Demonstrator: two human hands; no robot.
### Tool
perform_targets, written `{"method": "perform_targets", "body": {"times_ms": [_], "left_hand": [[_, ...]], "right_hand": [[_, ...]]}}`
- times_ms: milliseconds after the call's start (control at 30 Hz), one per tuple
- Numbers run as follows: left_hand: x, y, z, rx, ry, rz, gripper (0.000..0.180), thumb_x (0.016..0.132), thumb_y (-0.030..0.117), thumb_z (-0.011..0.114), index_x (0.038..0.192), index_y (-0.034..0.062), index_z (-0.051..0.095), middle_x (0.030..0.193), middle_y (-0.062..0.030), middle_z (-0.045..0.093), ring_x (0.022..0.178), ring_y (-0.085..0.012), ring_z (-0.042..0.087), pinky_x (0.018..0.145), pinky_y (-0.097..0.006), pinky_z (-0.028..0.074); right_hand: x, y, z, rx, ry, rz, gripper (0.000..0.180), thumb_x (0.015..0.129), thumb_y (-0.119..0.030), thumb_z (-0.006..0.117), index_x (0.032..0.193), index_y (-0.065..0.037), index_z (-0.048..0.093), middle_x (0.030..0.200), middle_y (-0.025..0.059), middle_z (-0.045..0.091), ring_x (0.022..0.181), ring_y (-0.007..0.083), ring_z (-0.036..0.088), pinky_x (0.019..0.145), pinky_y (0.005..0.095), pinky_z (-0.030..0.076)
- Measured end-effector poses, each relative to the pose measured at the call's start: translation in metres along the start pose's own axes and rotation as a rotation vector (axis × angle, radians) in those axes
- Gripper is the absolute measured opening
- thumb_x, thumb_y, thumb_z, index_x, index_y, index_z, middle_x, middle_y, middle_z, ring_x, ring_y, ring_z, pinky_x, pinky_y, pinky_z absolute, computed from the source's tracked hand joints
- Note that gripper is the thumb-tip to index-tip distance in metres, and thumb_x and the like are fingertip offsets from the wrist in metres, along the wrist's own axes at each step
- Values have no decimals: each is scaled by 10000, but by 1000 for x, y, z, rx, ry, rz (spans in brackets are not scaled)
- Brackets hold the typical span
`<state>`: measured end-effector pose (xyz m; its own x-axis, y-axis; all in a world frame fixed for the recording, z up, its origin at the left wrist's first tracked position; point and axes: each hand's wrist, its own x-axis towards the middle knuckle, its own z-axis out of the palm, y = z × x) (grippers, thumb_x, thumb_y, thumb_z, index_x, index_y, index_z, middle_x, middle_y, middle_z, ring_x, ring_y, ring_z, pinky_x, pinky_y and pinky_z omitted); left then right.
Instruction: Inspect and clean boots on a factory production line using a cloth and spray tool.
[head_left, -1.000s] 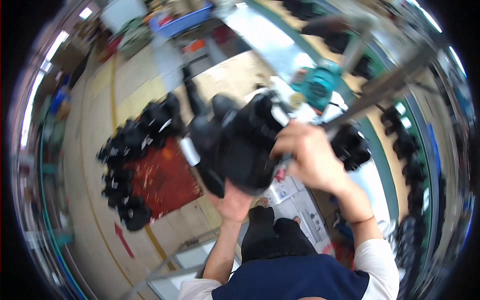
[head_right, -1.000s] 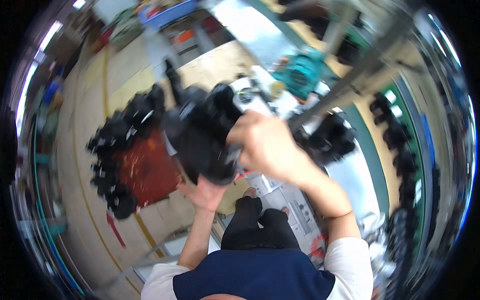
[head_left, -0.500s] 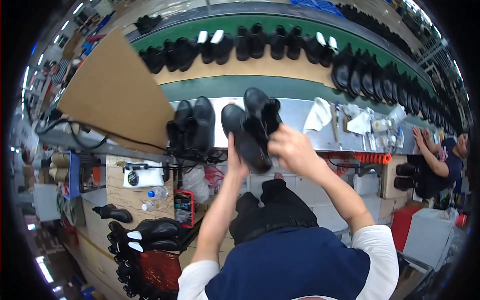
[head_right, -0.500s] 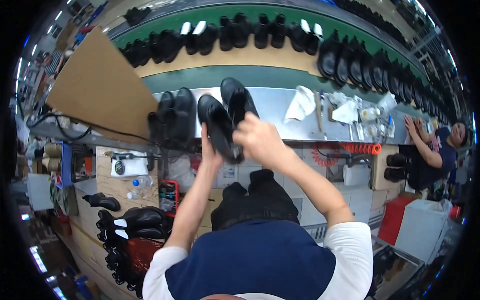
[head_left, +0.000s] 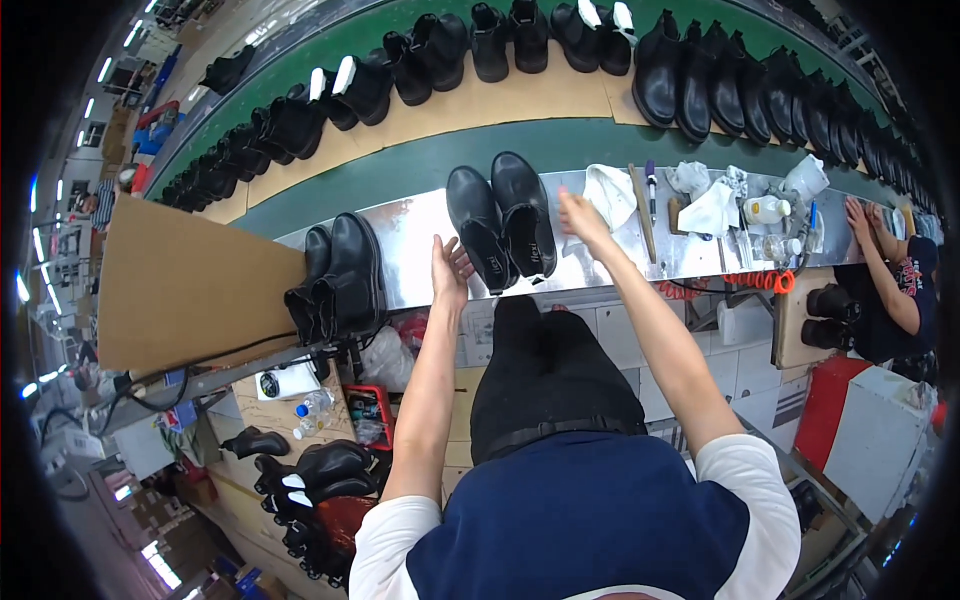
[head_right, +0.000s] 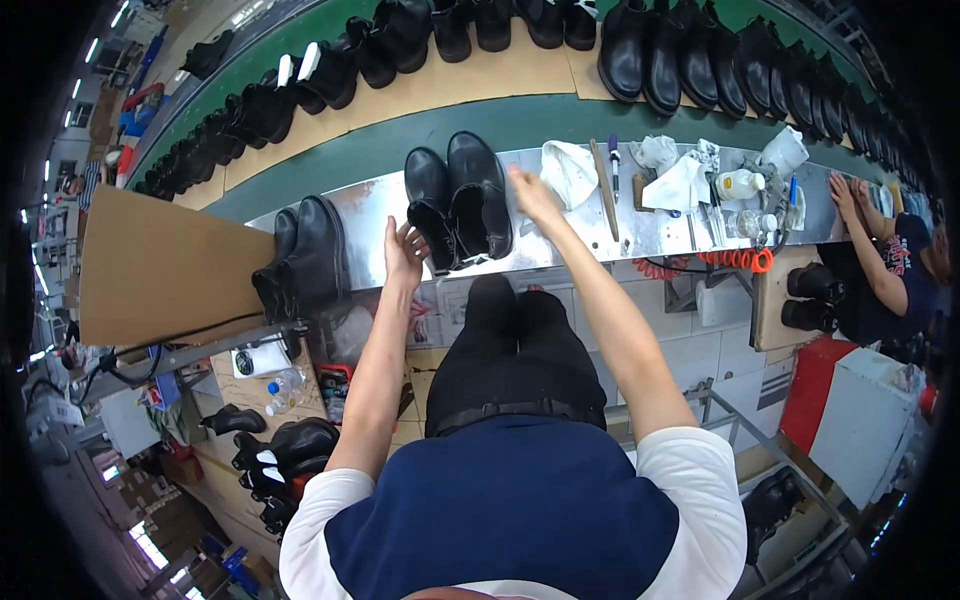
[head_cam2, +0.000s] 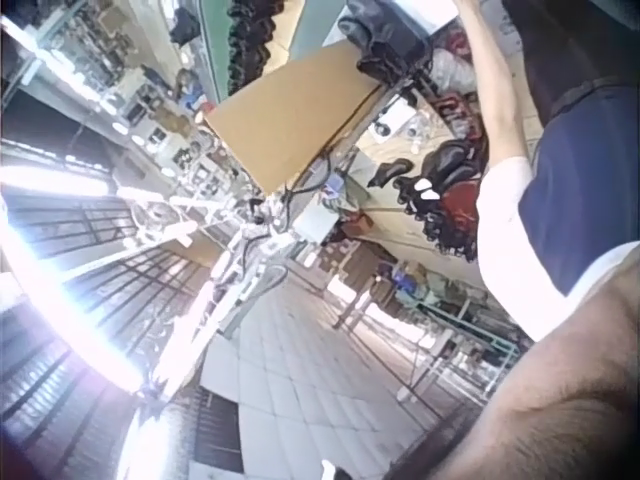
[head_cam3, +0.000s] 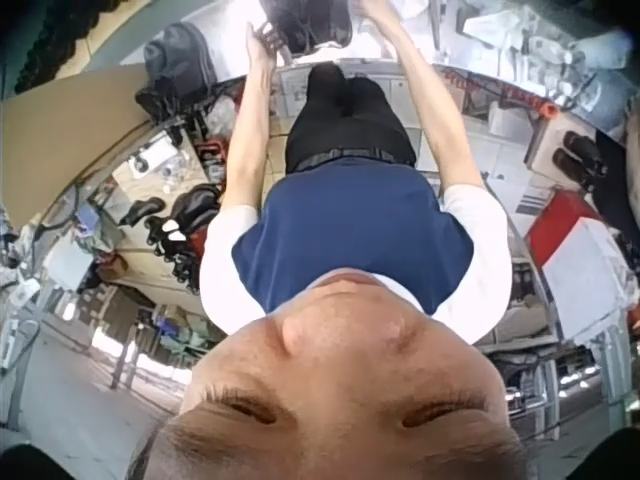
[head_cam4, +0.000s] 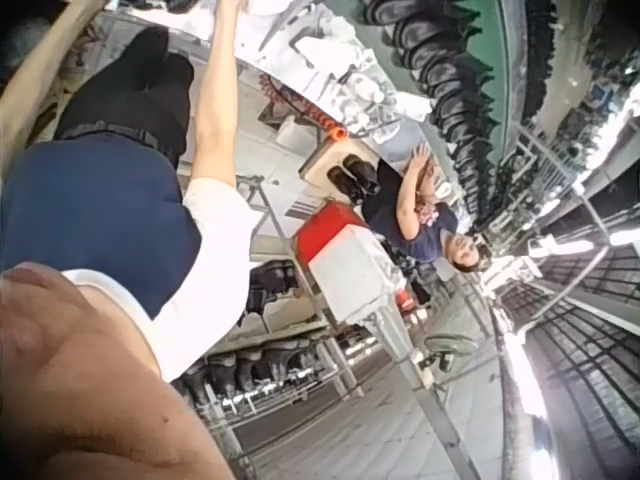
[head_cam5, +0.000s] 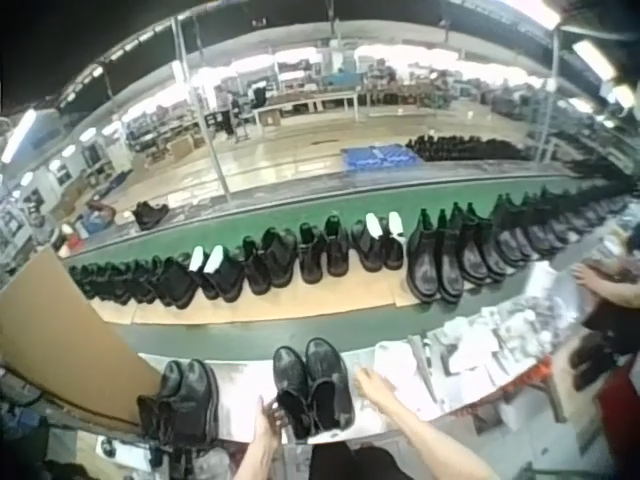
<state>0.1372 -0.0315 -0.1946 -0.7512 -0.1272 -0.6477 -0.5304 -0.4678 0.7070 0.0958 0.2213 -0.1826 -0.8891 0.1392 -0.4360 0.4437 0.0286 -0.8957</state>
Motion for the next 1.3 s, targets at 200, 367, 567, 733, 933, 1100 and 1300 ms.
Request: {"method": "perform_targets", "body": {"times_ms": [200,367,567,733,933,1100,1300], "left_hand": [[5,30,5,128,-172,-128,839,857,690,294,1244,-42,431,990,-90,557,832,-160,536,789,-300,398],[-41,80,41,57,-397,-37,759,885,673,228,1111,-3,488,983,-95,555,830,-166,567,808,-299,413],[-51,90,97,233,-617,13,725,906,635,250,1183,0,464,1096,-126,503,900,-207,582,847,-339,427],[-53,95,125,267,-659,-6,737,900,639,269,1212,-4,451,1108,-130,503,913,-201,563,858,-346,416],[-32,94,129,264,-490,-184,621,910,617,280,1092,73,519,1074,-124,573,915,-224,562,860,-362,427],[24,52,102,-184,-756,-257,605,944,537,273,1263,59,461,1209,-139,539,1105,-263,517,979,-393,416],[8,47,122,-166,-671,-177,605,949,527,266,1288,58,441,1239,-143,517,1125,-267,506,991,-392,406]], "right_hand": [[30,47,44,-85,35,59,781,837,-646,445,1065,88,583,969,195,634,950,279,605,856,340,452],[-9,17,-8,813,-399,440,583,831,-587,533,1007,-40,628,981,60,634,868,128,603,786,247,479],[-52,-36,-6,882,-52,149,570,842,-572,528,1045,-47,615,940,48,632,832,141,598,786,262,482],[-55,-37,-24,903,66,79,567,849,-572,517,1063,-55,608,937,40,631,835,143,595,804,265,476],[-38,-55,-54,639,-80,239,606,874,-602,435,1149,-79,568,1004,16,593,849,128,566,842,282,435],[-43,-98,-39,502,-151,-8,653,929,-554,349,1242,-1,497,983,28,527,836,117,519,788,271,418],[-39,-106,-32,459,-118,-88,594,962,-477,340,1257,19,479,1008,47,550,851,114,527,803,261,416]]}}
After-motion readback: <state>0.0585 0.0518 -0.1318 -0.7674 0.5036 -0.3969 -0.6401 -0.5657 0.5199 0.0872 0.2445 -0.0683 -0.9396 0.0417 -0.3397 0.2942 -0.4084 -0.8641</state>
